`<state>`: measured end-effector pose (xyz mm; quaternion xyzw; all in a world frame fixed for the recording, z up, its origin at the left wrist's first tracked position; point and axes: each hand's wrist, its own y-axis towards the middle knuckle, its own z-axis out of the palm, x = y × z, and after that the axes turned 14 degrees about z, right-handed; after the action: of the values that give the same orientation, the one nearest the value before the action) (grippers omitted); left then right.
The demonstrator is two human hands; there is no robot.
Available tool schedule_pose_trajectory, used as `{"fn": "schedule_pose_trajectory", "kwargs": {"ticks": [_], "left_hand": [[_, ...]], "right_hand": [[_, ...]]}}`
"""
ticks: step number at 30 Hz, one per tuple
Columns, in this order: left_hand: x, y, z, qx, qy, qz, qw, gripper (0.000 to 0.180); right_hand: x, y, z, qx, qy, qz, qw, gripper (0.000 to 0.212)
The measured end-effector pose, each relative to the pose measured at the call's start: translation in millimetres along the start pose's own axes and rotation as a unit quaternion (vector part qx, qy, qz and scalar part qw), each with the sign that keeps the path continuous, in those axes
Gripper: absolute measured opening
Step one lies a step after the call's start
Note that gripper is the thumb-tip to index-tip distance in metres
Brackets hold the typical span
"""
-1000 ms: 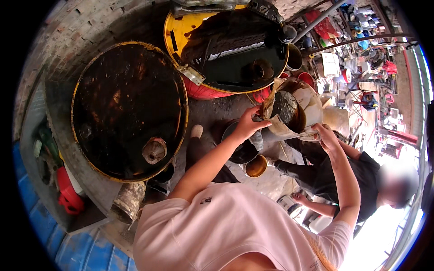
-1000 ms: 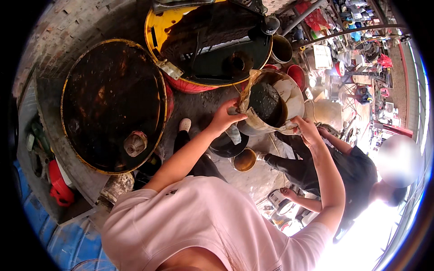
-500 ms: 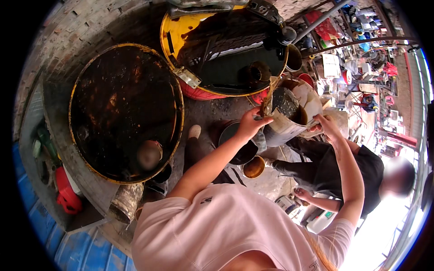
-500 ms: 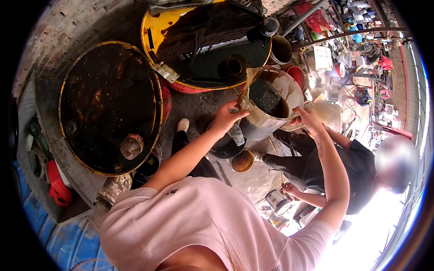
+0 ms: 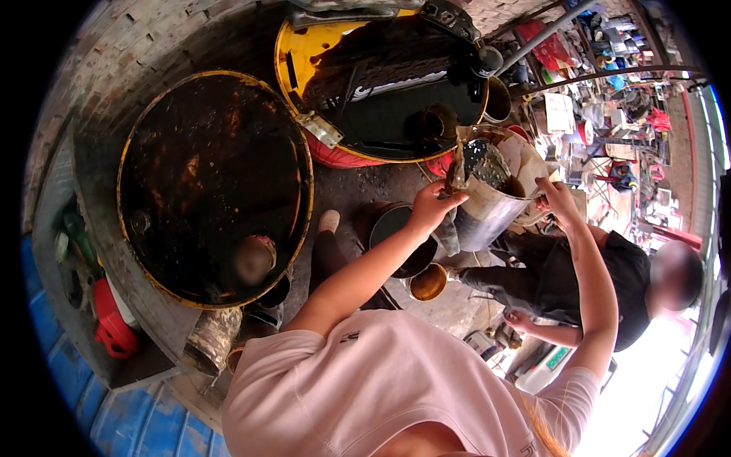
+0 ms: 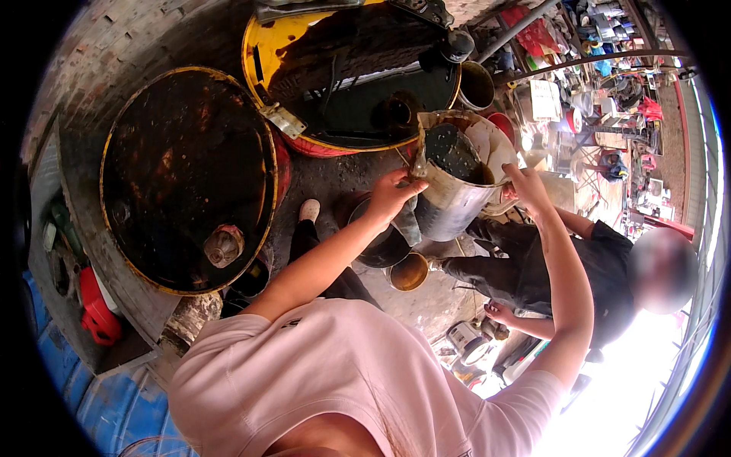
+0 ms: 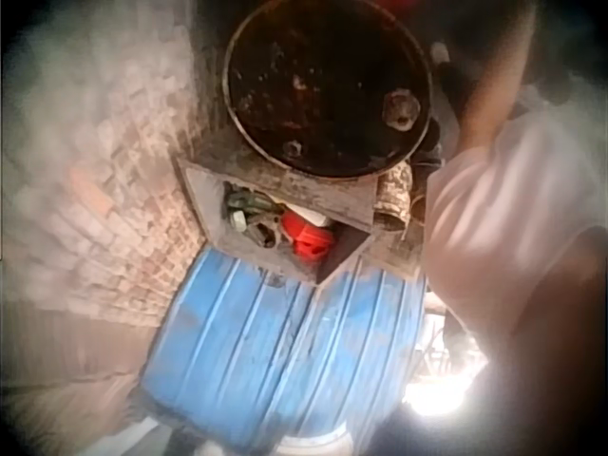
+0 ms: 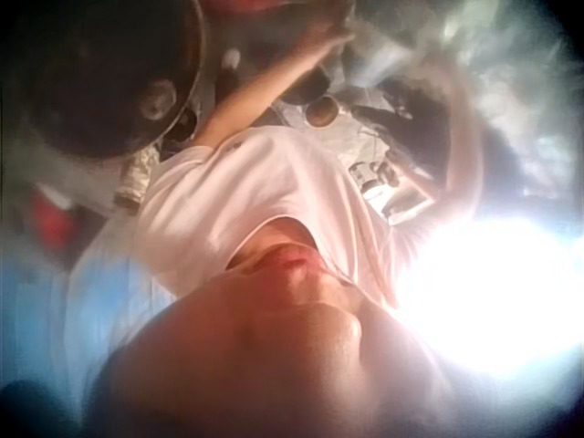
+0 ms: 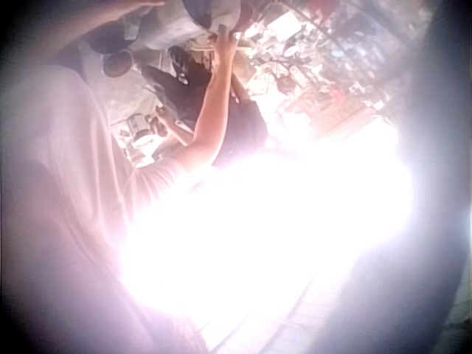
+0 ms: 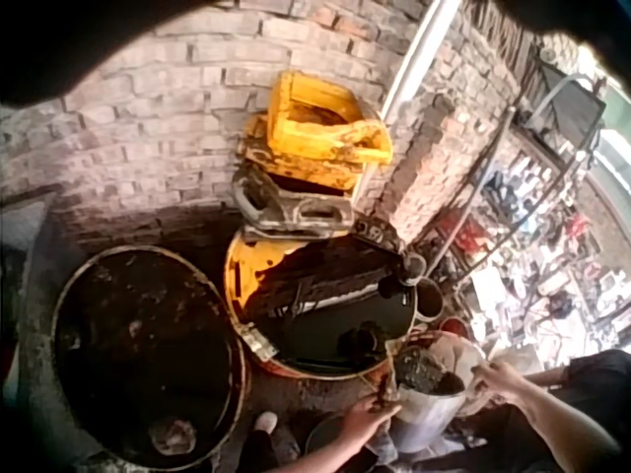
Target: The person carries two buckets of dark liquid across a cluttered workshop floor and pours the contents into a larger red drum. They then retrieve a small metal can, dip it into the drum, and walk back across the workshop while holding the can and a rag.
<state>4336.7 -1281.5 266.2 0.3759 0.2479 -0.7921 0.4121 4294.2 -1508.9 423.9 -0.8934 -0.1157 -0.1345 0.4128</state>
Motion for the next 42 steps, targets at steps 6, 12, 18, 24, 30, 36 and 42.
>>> {"fn": "schedule_pose_trajectory", "kwargs": {"ticks": [6,12,18,24,30,36,42], "left_hand": [[-1.6,1.1,1.1,-0.02,-0.001,0.0,1.0,0.027],[-9.6,2.0,3.9,-0.037,0.011,-0.022,0.999,0.03],[-6.9,4.9,5.5,-0.046,0.004,-0.023,0.999,0.035],[-10.1,6.2,10.3,-0.06,0.008,-0.034,0.998,0.036],[-19.4,9.3,11.2,-0.047,0.018,-0.057,0.997,0.034],[-22.9,13.6,12.4,-0.05,0.026,-0.07,0.996,0.035],[-12.1,16.2,12.3,-0.053,0.036,-0.049,0.997,0.036]], "right_hand": [[3.7,5.6,-2.8,-0.005,-0.01,0.011,1.0,0.036],[12.0,7.8,-5.7,0.003,-0.01,0.022,1.0,0.036],[21.3,10.5,-9.2,0.024,-0.003,0.022,0.999,0.036],[23.7,18.2,-15.8,0.031,-0.015,0.029,0.999,0.035],[35.2,13.7,-17.1,0.039,-0.026,0.034,0.998,0.036],[41.1,16.1,-16.0,0.015,-0.035,0.029,0.999,0.036],[50.2,12.1,-15.3,0.002,-0.045,0.038,0.998,0.036]]}}
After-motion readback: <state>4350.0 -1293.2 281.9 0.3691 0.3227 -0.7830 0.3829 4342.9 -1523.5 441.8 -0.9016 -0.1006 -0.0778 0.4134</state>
